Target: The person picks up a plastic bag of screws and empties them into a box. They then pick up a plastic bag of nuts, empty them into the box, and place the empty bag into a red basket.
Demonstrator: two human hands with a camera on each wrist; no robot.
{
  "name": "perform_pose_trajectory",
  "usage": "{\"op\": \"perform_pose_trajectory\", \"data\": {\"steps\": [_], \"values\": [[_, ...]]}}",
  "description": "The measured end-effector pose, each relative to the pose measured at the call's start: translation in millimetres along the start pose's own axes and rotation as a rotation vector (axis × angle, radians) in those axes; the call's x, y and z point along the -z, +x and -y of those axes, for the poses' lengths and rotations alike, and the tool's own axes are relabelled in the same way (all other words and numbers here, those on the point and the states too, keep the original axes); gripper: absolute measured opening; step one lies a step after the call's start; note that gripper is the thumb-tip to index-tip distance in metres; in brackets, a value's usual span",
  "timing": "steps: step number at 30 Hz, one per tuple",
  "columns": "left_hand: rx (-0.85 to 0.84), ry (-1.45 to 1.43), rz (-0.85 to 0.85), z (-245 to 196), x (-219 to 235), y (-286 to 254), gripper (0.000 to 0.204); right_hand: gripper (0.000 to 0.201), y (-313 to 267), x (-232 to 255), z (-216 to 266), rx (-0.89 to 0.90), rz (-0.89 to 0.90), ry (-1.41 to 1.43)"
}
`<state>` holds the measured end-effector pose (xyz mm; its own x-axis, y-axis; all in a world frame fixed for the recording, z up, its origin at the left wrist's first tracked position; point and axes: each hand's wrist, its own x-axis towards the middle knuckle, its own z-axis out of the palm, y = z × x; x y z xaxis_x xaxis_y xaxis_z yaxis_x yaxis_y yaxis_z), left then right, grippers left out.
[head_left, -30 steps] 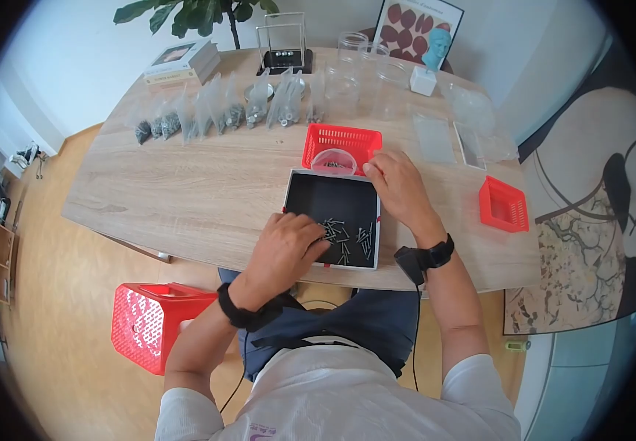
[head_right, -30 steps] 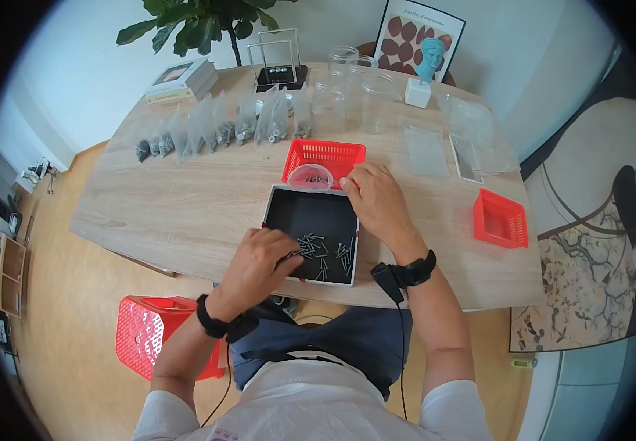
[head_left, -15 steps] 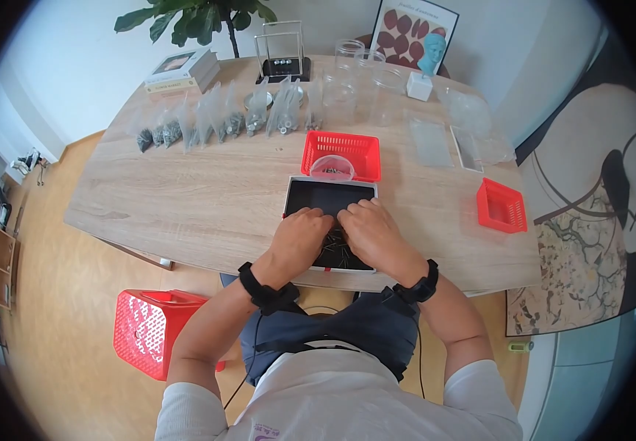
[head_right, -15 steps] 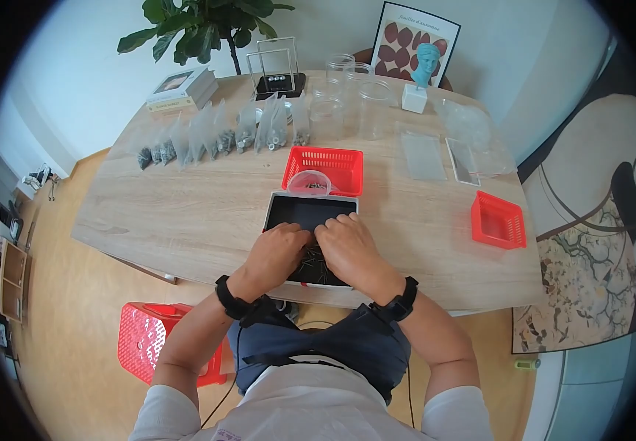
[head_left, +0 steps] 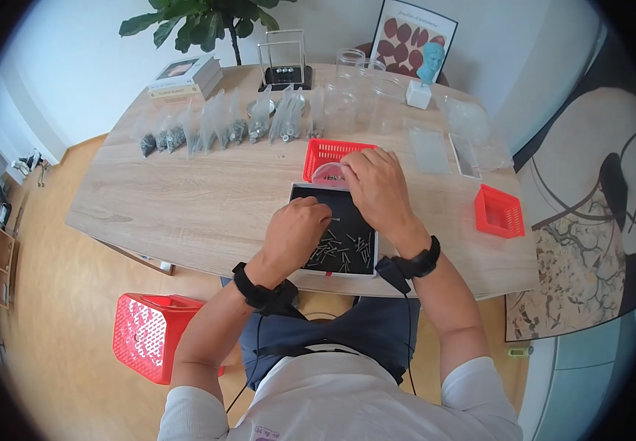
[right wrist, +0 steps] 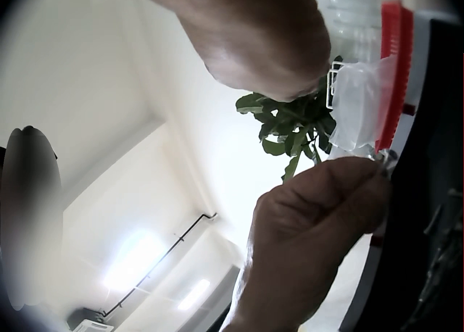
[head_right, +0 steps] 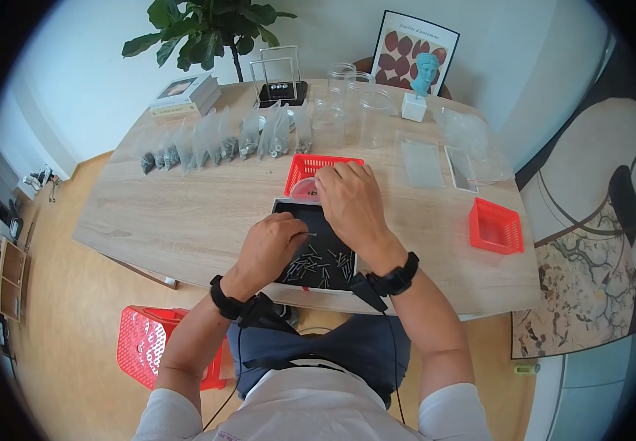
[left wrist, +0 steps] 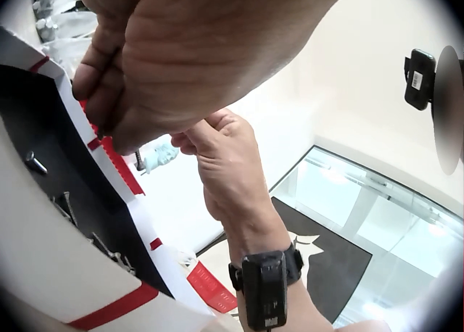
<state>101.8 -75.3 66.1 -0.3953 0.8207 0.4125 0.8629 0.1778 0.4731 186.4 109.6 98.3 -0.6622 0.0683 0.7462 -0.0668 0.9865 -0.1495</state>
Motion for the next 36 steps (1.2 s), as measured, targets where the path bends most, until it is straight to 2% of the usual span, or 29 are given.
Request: {"op": "perform_pose_trajectory", "data": {"steps": [2, 4, 5, 10, 12, 14, 16, 26, 33, 36], "values": [[0.008, 0.006, -0.033, 0, 6, 3, 0.009, 0.009, -6, 3, 2, -0.027, -0.012, 0.031], [0.015, 0.008, -0.060, 3, 9, 9, 0.010, 0.010, -17, 14, 5, -0.073, 0.135, 0.040], [-0.002, 0.035, -0.114, 5, 11, 13, 0.009, 0.010, -23, 17, 6, -0.074, 0.137, 0.040], [-0.066, 0.153, -0.222, 9, 13, 46, 0.007, 0.006, -47, 25, 15, 0.047, 0.412, -0.103], [-0.148, 0.253, -0.239, 12, 7, 58, 0.008, 0.005, -58, 19, 16, 0.087, 0.413, -0.139], [-0.157, 0.325, -0.201, 15, 1, 67, 0.007, 0.004, -65, 15, 17, 0.130, 0.414, -0.173], [-0.163, 0.402, -0.165, 12, -1, 70, 0.006, 0.008, -67, 12, 18, 0.119, 0.497, -0.199], [-0.149, 0.185, -0.207, 4, 6, 72, 0.012, 0.008, -71, 5, 21, 0.069, 0.492, -0.170], [-0.148, 0.111, -0.274, -1, 1, 67, 0.016, 0.011, -71, -1, 25, 0.015, 0.575, -0.069], [-0.136, 0.058, -0.189, -12, 13, 48, 0.014, 0.009, -75, -6, 24, 0.026, 0.563, -0.057]]}}
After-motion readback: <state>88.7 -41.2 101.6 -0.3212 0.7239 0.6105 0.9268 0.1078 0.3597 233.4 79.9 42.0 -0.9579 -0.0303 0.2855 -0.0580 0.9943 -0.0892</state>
